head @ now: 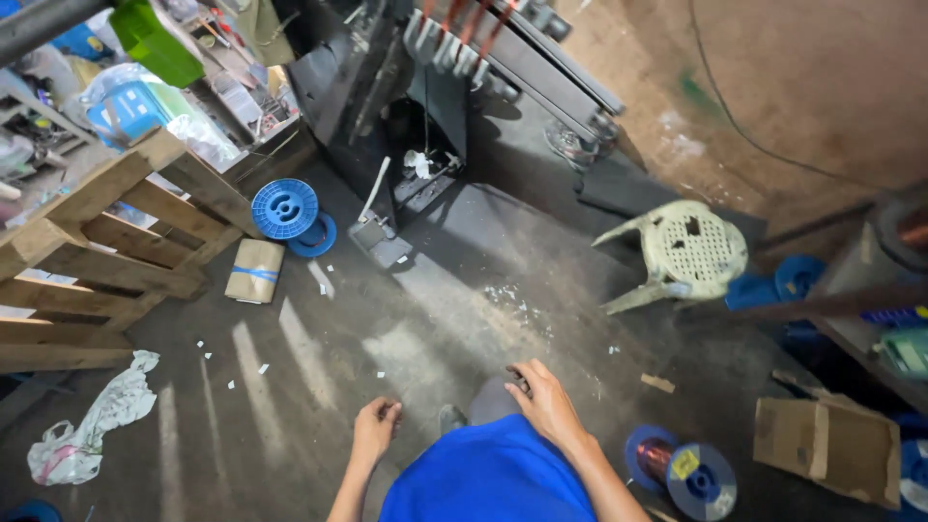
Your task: Guiding copper wire onto a winding machine to create coils and then removing and organizing the finished coils on a workbench.
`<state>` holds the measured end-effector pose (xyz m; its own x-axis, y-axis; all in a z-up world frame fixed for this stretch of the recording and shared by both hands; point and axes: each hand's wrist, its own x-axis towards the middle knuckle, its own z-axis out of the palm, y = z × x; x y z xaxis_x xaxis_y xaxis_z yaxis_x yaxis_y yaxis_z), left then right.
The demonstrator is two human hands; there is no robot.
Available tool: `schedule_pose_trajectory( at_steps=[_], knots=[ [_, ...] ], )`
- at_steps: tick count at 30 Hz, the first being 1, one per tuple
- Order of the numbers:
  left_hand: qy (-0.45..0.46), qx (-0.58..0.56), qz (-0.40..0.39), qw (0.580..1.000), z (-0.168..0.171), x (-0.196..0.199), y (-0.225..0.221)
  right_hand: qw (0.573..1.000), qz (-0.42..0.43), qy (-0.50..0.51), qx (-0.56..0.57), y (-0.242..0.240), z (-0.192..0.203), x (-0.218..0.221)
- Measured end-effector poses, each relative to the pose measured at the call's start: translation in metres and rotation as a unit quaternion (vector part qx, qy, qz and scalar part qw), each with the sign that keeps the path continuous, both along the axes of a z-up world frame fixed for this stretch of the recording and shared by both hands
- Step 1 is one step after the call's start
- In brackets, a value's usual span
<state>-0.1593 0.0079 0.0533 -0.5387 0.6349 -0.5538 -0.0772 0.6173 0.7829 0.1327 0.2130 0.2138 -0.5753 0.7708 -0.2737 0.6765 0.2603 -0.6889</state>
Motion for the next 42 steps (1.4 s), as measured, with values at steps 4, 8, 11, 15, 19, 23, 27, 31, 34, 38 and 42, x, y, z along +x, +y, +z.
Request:
schedule_pose_trajectory(
  at_steps=[4,8,11,15,19,23,27,31,34,38,42],
  knots=[
    [0.004,0.050,-0.012,0.999,0.010,-0.004,0.042,0.999,0.033,0.003,-0.011,0.035,0.008,-0.040],
    [-0.035,0.082,-0.002,0.996,0.065,-0.033,0.120,0.998,0.068,0.006,0.004,0.088,-0.003,-0.083],
    [0.118,0.109,-0.113,0.981,0.145,-0.076,0.192,0.995,0.096,0.001,0.002,0.136,0.013,-0.123],
    [0.213,0.218,-0.114,0.946,0.270,-0.129,0.281,0.987,0.132,0.056,0.073,0.196,0.074,-0.176],
    [0.231,0.301,-0.104,0.919,0.379,-0.167,0.359,0.985,0.090,0.118,0.085,0.245,0.138,-0.219],
    [0.237,0.360,-0.126,0.893,0.414,-0.193,0.431,0.961,0.027,0.232,0.149,0.264,0.182,-0.247],
    [0.208,0.401,-0.204,0.869,0.421,-0.210,0.495,0.942,-0.055,0.237,0.231,0.284,0.224,-0.273],
    [0.119,0.401,-0.310,0.854,0.427,-0.220,0.530,0.929,-0.172,0.201,0.257,0.297,0.250,-0.304],
    [0.043,0.385,-0.364,0.847,0.424,-0.225,0.548,0.911,-0.276,0.215,0.218,0.301,0.260,-0.331],
    [-0.025,0.397,-0.422,0.814,0.417,-0.237,0.564,0.891,-0.363,0.196,0.190,0.300,0.258,-0.356],
    [-0.091,0.390,-0.431,0.809,0.406,-0.239,0.569,0.874,-0.416,0.182,0.173,0.297,0.255,-0.368]
  ],
)
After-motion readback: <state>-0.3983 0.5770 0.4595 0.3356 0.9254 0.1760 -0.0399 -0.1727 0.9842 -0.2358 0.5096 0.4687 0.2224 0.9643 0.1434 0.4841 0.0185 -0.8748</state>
